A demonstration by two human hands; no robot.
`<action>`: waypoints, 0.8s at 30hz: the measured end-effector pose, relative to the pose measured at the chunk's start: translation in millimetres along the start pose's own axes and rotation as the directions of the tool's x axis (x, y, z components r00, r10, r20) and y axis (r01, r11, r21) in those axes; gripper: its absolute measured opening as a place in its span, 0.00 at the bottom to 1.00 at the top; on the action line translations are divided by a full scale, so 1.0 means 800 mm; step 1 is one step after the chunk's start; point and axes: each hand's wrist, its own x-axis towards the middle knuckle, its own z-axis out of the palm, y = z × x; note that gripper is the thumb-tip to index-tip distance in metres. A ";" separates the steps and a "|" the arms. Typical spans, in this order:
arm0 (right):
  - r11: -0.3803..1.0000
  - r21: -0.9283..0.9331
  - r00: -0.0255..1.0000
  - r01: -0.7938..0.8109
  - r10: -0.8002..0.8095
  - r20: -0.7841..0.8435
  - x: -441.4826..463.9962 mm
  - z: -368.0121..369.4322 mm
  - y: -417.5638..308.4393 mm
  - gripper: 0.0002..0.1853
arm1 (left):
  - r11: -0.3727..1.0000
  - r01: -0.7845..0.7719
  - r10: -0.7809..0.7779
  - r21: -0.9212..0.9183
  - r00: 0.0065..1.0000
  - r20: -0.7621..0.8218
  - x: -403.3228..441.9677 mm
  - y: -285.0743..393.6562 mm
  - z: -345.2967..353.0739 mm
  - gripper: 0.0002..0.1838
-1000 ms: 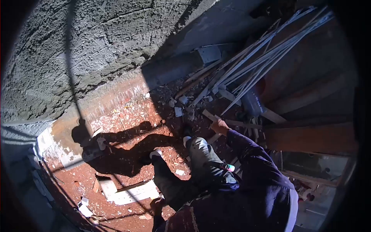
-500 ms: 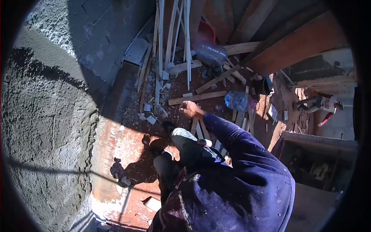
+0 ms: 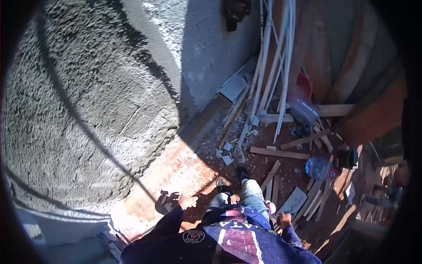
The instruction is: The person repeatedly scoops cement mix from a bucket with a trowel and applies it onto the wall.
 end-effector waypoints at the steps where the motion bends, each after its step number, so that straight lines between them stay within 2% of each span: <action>1: 0.993 -0.112 0.999 -0.032 0.032 -0.002 0.020 0.014 -0.027 0.17 | 0.998 -0.057 0.057 -0.018 0.998 -0.008 -0.004 0.000 0.011 0.39; 2: 0.980 -0.200 0.997 0.014 0.003 0.083 0.040 0.049 -0.080 0.16 | 0.992 -0.119 0.118 -0.043 0.993 -0.020 -0.006 0.007 0.025 0.40; 3: 0.955 -0.289 0.985 0.063 -0.013 0.172 0.055 0.093 -0.128 0.15 | 0.940 -0.229 0.201 -0.251 0.970 -0.134 0.023 -0.011 0.049 0.41; 4: 0.915 -0.382 0.964 0.131 -0.027 0.266 0.071 0.139 -0.173 0.13 | 0.984 -0.136 0.124 -0.119 0.987 -0.104 -0.017 0.064 0.049 0.40; 5: 0.868 -0.453 0.933 0.202 -0.031 0.357 0.080 0.187 -0.211 0.13 | 0.913 -0.342 0.329 -0.221 0.940 -0.095 0.011 0.037 0.070 0.38; 6: 0.805 -0.520 0.895 0.286 -0.030 0.445 0.081 0.233 -0.246 0.12 | 0.880 -0.397 0.379 -0.262 0.918 -0.119 0.032 0.014 0.094 0.37; 7: 0.740 -0.566 0.852 0.364 -0.018 0.524 0.081 0.279 -0.276 0.11 | 0.886 -0.347 0.306 -0.308 0.936 -0.174 0.020 0.020 0.112 0.38; 8: 0.671 -0.600 0.807 0.437 0.002 0.590 0.077 0.322 -0.299 0.10 | 0.933 -0.319 0.284 -0.165 0.936 -0.207 -0.015 0.030 0.113 0.42; 10: 0.529 -0.630 0.716 0.568 0.061 0.696 0.062 0.397 -0.336 0.08 | 0.945 -0.315 0.290 -0.089 0.931 -0.221 0.041 -0.077 0.175 0.41; 11: 0.463 -0.631 0.674 0.623 0.092 0.733 0.055 0.430 -0.349 0.08 | 0.977 -0.211 0.198 -0.036 0.954 -0.226 0.025 -0.091 0.189 0.41; 13: 0.327 -0.611 0.591 0.721 0.168 0.789 0.040 0.492 -0.373 0.07 | 0.998 0.054 -0.064 -0.045 0.962 -0.265 -0.026 -0.124 0.201 0.40; 15: 0.193 -0.575 0.521 0.795 0.270 0.810 0.024 0.552 -0.388 0.07 | 0.951 0.278 -0.305 -0.136 0.915 -0.263 -0.084 -0.163 0.236 0.39; 16: 0.126 -0.557 0.499 0.821 0.318 0.806 0.015 0.577 -0.393 0.07 | 0.913 0.360 -0.398 -0.193 0.892 -0.214 -0.113 -0.175 0.269 0.39; 18: 0.015 -0.513 0.465 0.858 0.403 0.788 -0.004 0.626 -0.396 0.09 | 0.830 0.458 -0.515 -0.320 0.848 -0.124 -0.168 -0.180 0.331 0.38; 19: -0.032 -0.490 0.452 0.871 0.439 0.776 -0.015 0.646 -0.393 0.09 | 0.683 0.495 -0.684 -0.537 0.692 -0.233 -0.180 -0.183 0.382 0.30; 20: -0.080 -0.467 0.446 0.881 0.473 0.759 -0.024 0.664 -0.388 0.10 | 0.637 0.473 -0.733 -0.609 0.616 -0.288 -0.213 -0.156 0.404 0.18; 21: -0.128 -0.438 0.437 0.890 0.509 0.741 -0.037 0.681 -0.380 0.11 | 0.605 0.484 -0.792 -0.633 0.445 -0.417 -0.153 -0.218 0.483 0.14; 22: -0.176 -0.407 0.432 0.897 0.550 0.715 -0.048 0.699 -0.370 0.12 | 0.614 0.539 -0.787 -0.576 0.473 -0.396 -0.173 -0.185 0.495 0.14; 24: -0.266 -0.341 0.431 0.902 0.614 0.661 -0.070 0.726 -0.345 0.14 | 0.475 0.504 -0.880 -0.721 0.274 -0.388 -0.135 -0.168 0.562 0.19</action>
